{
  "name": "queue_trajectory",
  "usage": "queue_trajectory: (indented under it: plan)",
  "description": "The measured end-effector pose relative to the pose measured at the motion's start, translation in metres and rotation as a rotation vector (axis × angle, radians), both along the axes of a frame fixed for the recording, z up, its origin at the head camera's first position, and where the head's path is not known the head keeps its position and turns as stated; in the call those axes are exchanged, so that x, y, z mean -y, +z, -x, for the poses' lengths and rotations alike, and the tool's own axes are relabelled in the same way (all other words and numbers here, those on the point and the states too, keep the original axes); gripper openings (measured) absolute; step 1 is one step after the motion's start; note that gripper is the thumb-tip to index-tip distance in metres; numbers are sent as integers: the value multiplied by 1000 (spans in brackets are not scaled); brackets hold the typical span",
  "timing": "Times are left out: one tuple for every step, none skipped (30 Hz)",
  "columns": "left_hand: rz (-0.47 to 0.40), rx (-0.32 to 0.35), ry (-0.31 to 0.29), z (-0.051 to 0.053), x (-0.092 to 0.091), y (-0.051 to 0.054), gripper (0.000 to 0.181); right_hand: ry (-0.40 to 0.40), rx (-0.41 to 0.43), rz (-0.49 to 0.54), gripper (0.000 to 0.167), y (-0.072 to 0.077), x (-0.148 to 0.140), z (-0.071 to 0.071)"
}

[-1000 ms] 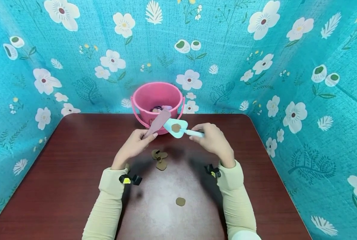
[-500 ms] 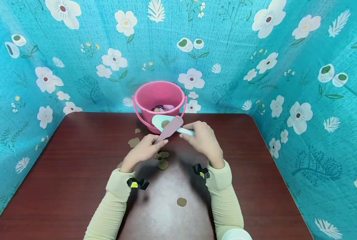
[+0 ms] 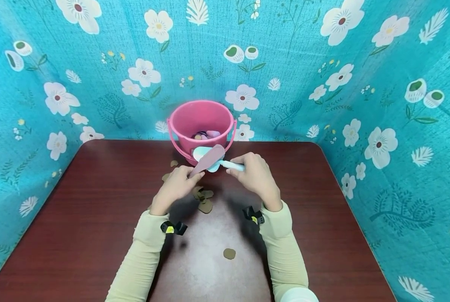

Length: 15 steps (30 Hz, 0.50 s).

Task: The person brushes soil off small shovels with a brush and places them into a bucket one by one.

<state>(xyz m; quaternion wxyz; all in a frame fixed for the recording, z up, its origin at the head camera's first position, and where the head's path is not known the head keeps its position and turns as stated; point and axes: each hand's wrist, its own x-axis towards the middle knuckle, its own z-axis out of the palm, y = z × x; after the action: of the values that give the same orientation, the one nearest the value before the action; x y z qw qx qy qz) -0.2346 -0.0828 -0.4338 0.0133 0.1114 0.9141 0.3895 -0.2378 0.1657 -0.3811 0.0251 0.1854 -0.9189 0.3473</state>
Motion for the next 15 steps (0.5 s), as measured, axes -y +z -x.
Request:
queue_trajectory:
  plan:
    - [11, -3, 7, 0, 1, 0, 40, -1, 1, 2, 25, 0, 0, 0]
    - [24, -6, 13, 1, 2, 1, 40, -3, 6, 4, 25, -1, 0, 1]
    - [39, -11, 20, 1, 3, 1, 39, -5, 11, 6, 26, -1, 0, 1]
    - [51, -16, 32, 1, 5, 1, 39, -6, 16, 9, 26, -1, 1, 1]
    - [64, -23, 48, 1, 6, 1, 40, -7, 23, 13, 26, -2, 1, 1]
    - [70, -28, 64, 1, 7, 2, 39, -6, 30, 16, 26, -2, 1, 2]
    - [74, -32, 79, 0, 8, 3, 38, -7, 35, 19, 27, -2, 1, 2]
    - [74, -36, 94, 0, 9, 3, 37, -7, 41, 22, 27, -2, 0, 2]
    - [67, -39, 107, 0, 10, 4, 36, -7, 44, 24, 27, -2, 0, 3]
    - [55, -45, 121, -1, 11, 6, 36, -8, 44, 22, 27, -2, 0, 3]
    - [42, -55, 134, -1, 12, 7, 34, -10, 42, 19, 27, -2, -1, 3]
    - [28, -67, 145, -1, 14, 8, 33, -14, 43, 19, 27, -2, -1, 4]
    - [16, -75, 155, -1, 16, 9, 32, -19, 45, 19, 27, -2, -2, 3]
    - [4, -83, 169, -1, 18, 10, 32, -24, 48, 19, 27, -1, -4, 3]
    - [-3, -90, 183, -1, 21, 10, 32, -29, 51, 18, 27, -1, -5, 2]
